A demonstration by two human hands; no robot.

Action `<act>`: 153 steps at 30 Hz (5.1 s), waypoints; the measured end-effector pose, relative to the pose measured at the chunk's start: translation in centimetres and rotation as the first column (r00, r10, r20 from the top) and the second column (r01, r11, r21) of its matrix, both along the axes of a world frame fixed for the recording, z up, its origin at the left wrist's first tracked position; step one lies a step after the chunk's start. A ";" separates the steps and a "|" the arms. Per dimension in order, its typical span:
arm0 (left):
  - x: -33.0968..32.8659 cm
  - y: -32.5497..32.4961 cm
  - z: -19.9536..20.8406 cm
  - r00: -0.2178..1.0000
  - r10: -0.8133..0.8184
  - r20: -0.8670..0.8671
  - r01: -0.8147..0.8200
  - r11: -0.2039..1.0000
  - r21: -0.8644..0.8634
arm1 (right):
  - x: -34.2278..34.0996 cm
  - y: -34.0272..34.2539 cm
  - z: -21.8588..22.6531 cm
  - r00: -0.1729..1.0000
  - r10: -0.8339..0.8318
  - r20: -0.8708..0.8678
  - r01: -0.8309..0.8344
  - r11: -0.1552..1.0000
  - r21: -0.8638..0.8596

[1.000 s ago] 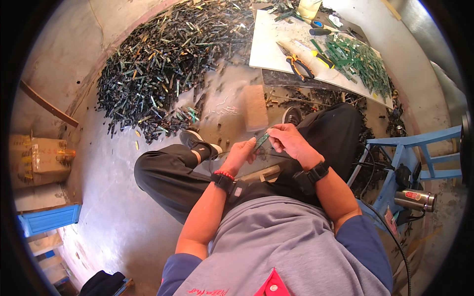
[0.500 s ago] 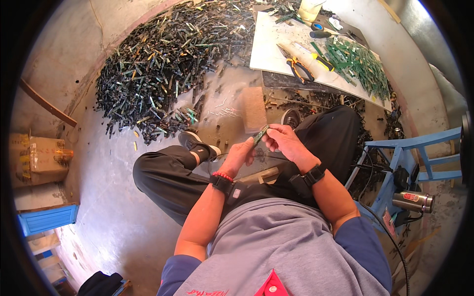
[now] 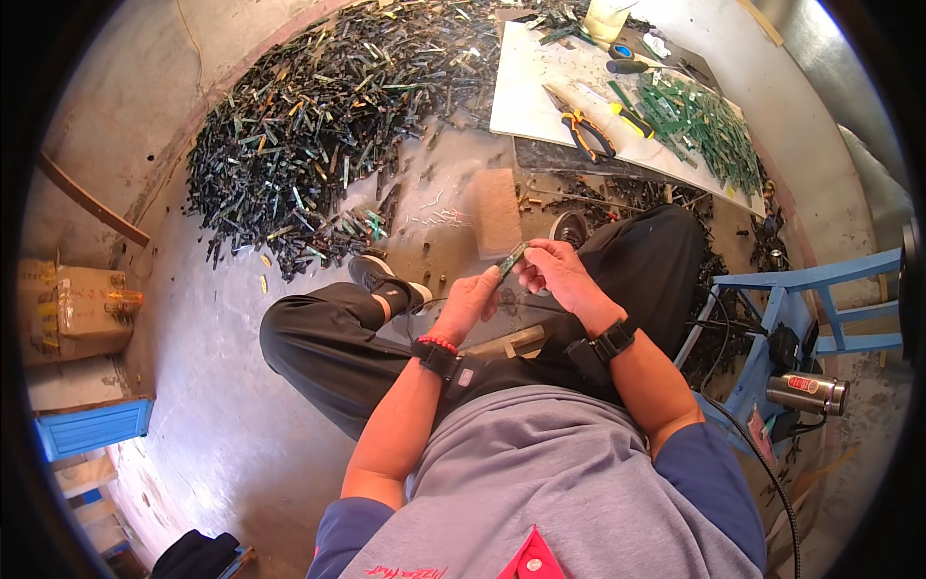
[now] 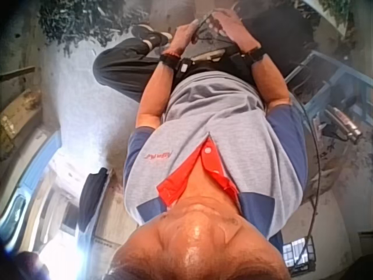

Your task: The person sits on a low stool and uses pliers and a screwdriver to strip components from green circuit boards. They pick up boards from a pile on the floor, remove parts, and place the processed boards onto a white board on a table.

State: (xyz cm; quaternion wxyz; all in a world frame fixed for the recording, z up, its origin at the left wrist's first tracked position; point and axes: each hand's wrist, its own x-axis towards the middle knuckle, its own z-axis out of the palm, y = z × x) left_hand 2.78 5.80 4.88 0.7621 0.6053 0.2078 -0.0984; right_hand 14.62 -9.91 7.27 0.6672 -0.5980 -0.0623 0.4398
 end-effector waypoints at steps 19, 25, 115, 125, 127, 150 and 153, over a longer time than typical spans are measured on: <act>0.0 -0.6 0.3 0.999 -0.039 -0.003 0.039 0.997 0.074 | 0.3 -0.1 -0.6 0.999 -0.020 0.029 0.022 0.998 -0.062; 0.0 -0.6 0.5 0.998 -0.052 0.024 0.049 0.991 0.122 | 0.2 0.0 -1.3 0.999 -0.036 0.008 0.037 0.997 -0.064; -0.7 0.4 -0.8 0.972 -0.161 -0.174 0.198 0.955 0.223 | 0.8 -2.3 2.8 0.558 0.822 -0.116 -0.820 0.524 -0.233; -0.5 1.3 0.3 0.985 -0.039 -0.168 0.034 0.999 -0.032 | -1.1 -2.6 2.1 0.747 0.547 -0.379 -0.527 0.834 0.165; -0.4 1.4 0.8 0.984 -0.048 -0.173 0.035 0.997 -0.076 | -1.8 -2.5 1.6 0.746 0.507 -0.433 -0.433 0.862 0.264; -0.7 0.5 -2.0 0.965 0.176 -0.195 -0.207 0.966 -0.157 | -2.3 -1.7 2.5 0.970 0.109 -0.216 -0.104 0.994 0.035; -0.7 0.7 -1.8 0.959 0.182 -0.219 -0.225 0.955 -0.191 | -2.5 -1.6 2.3 0.990 0.127 -0.067 -0.123 0.990 0.066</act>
